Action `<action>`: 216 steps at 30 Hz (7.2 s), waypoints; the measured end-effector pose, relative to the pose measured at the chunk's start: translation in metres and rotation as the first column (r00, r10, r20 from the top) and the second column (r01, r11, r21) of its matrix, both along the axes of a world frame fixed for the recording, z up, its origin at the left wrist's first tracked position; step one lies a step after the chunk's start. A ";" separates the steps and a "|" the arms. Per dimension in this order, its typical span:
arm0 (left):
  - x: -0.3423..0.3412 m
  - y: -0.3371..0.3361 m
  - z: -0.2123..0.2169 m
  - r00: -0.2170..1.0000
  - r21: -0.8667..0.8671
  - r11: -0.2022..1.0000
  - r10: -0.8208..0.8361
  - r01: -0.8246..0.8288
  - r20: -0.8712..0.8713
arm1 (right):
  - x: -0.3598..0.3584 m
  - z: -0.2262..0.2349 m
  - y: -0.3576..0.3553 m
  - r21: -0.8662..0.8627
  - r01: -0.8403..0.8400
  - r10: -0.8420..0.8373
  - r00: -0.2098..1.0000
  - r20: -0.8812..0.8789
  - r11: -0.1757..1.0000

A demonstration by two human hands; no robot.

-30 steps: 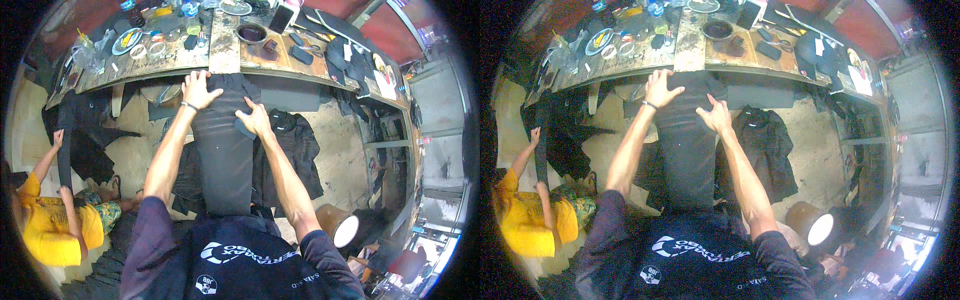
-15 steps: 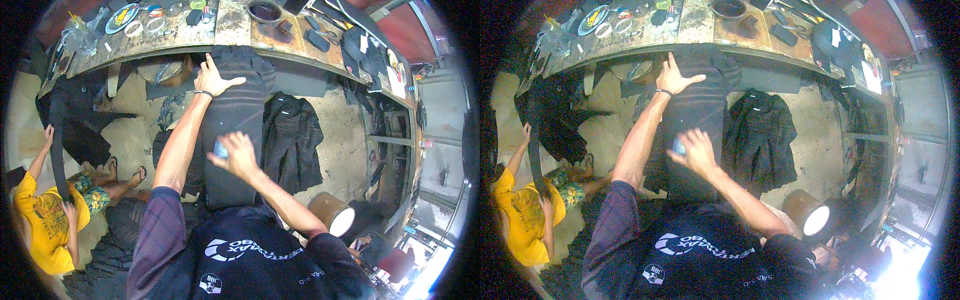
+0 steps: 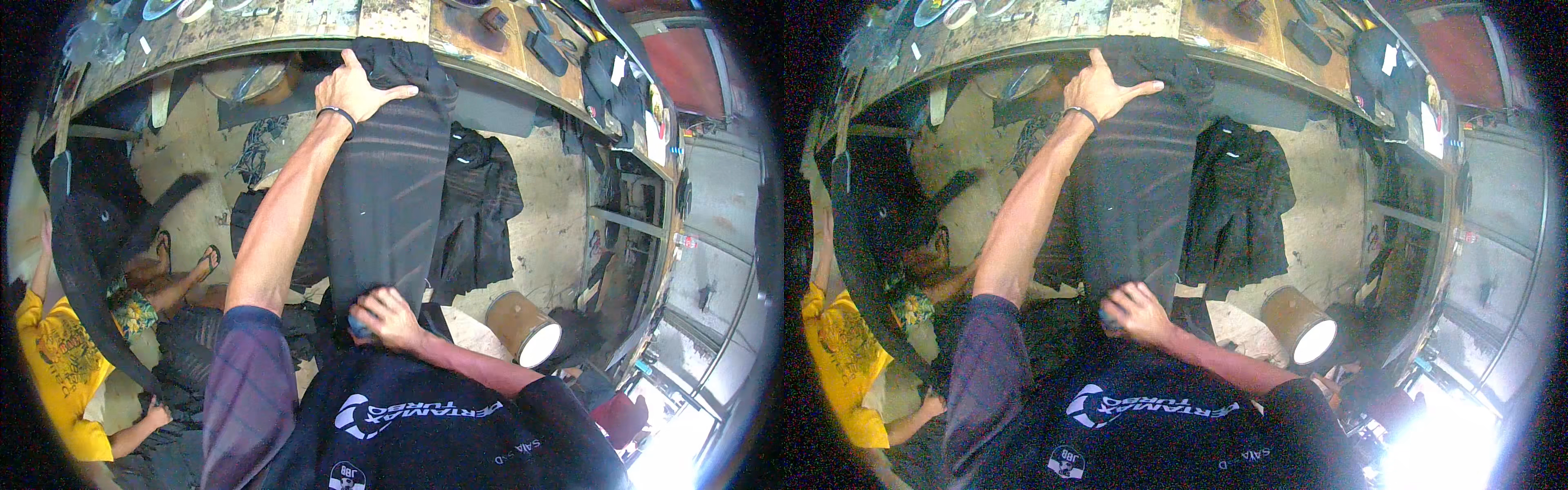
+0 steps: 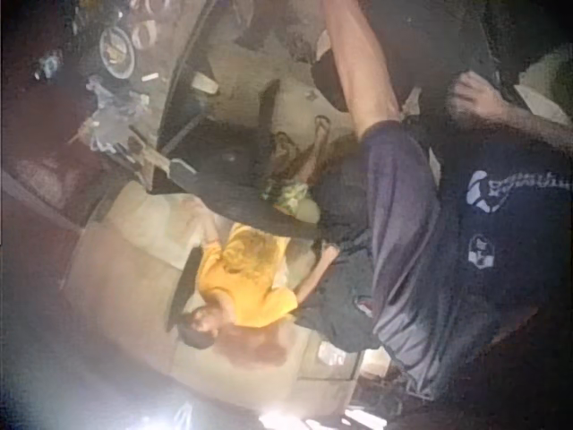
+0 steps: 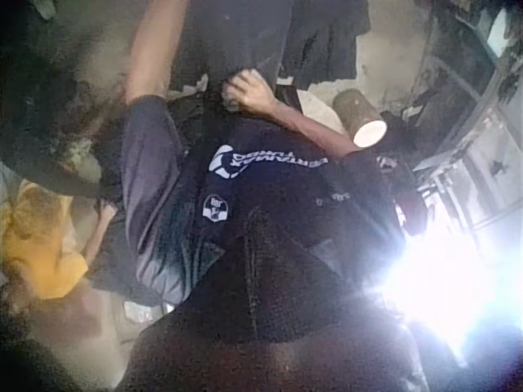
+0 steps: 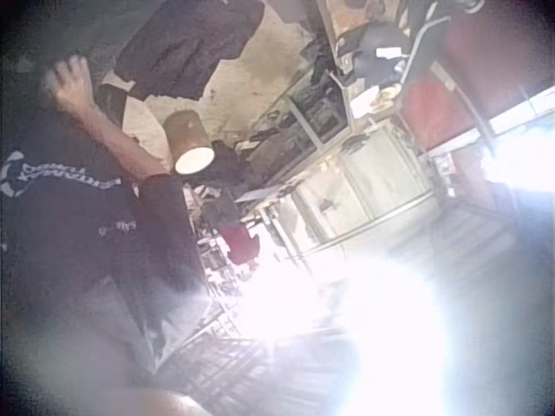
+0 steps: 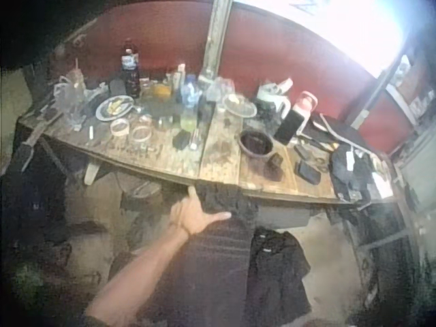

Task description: The person repeatedly scrubs a black garment on a wooden workbench using a small blue sponge and a black block. They flip the garment to clean different sections and briefly handle a plastic bag before resuming scrubbing.

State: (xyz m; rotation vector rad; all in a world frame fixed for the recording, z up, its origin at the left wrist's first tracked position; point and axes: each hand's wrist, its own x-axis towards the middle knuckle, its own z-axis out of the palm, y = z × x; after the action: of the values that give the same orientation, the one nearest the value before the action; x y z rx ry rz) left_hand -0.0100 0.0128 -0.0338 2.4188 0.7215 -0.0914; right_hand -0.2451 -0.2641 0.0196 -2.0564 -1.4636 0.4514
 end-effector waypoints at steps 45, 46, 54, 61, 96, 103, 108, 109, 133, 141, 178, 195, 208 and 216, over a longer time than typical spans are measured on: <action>-0.007 0.044 0.096 0.964 0.569 0.779 -0.239 0.263 -0.118 | 0.084 -0.023 -0.011 -0.021 0.836 -0.727 0.464 -0.506 0.548; -0.010 0.032 0.083 0.973 0.638 0.742 -0.225 0.207 -0.054 | 0.079 -0.023 -0.010 -0.026 0.837 -0.745 0.471 -0.473 0.546; -0.010 0.008 0.012 0.996 -0.030 1.000 0.005 -0.003 0.084 | 0.053 -0.001 0.022 0.171 0.151 -0.179 0.970 0.162 0.974; 0.012 0.034 0.014 0.998 0.042 0.998 -0.058 0.057 0.031 | 0.173 -0.023 0.104 0.153 0.197 -0.218 0.966 0.136 0.968; 0.026 0.004 0.019 0.999 0.059 0.998 0.003 -0.001 -0.032 | 0.050 -0.003 -0.032 -0.127 0.036 -0.053 0.990 -0.133 0.991; 0.035 0.018 0.012 0.995 0.084 0.993 0.076 -0.081 0.062 | 0.126 -0.015 0.049 0.099 0.419 -0.429 0.895 0.121 0.903; 0.040 0.021 0.003 0.994 0.108 0.990 0.086 -0.094 0.070 | 0.041 0.000 -0.025 -0.203 -0.004 -0.050 0.964 -0.262 0.979; 0.039 0.020 0.003 0.996 0.101 0.992 0.074 -0.078 0.045 | 0.068 -0.008 -0.013 -0.031 0.156 -0.153 0.983 0.100 0.987; 0.025 0.022 0.027 0.993 -0.011 0.998 0.065 -0.065 0.097 | 0.046 -0.007 0.014 -0.020 0.237 -0.235 0.970 0.068 0.971; -0.011 0.008 -0.008 0.695 0.530 0.684 -0.683 0.501 0.224 | 0.173 -0.006 0.079 0.062 0.106 -0.102 0.992 -0.070 0.992; -0.002 0.021 -0.004 0.682 0.439 0.681 -0.707 0.586 0.187 | 0.078 -0.014 0.081 0.033 0.345 -0.346 0.927 0.143 0.938; -0.074 -0.002 -0.031 0.896 -0.462 0.811 0.438 -0.358 0.074 | -0.141 0.003 -0.136 -0.580 0.616 -0.819 0.204 -0.536 0.533; -0.207 -0.050 -0.008 0.800 0.124 0.968 0.104 -0.217 0.591 | -0.202 0.016 -0.177 -0.340 0.866 -0.876 0.198 -0.440 0.366; -0.062 -0.079 0.031 0.973 0.105 0.970 0.226 -0.219 -0.055 | 0.004 0.030 -0.072 0.096 0.814 -0.772 0.575 -0.270 0.573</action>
State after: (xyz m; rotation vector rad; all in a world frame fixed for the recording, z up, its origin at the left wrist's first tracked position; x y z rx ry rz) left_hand -0.0717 -0.0661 -0.0027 2.4188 1.0457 -0.0470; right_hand -0.2406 -0.3358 0.0497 -2.1567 -0.3084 0.0971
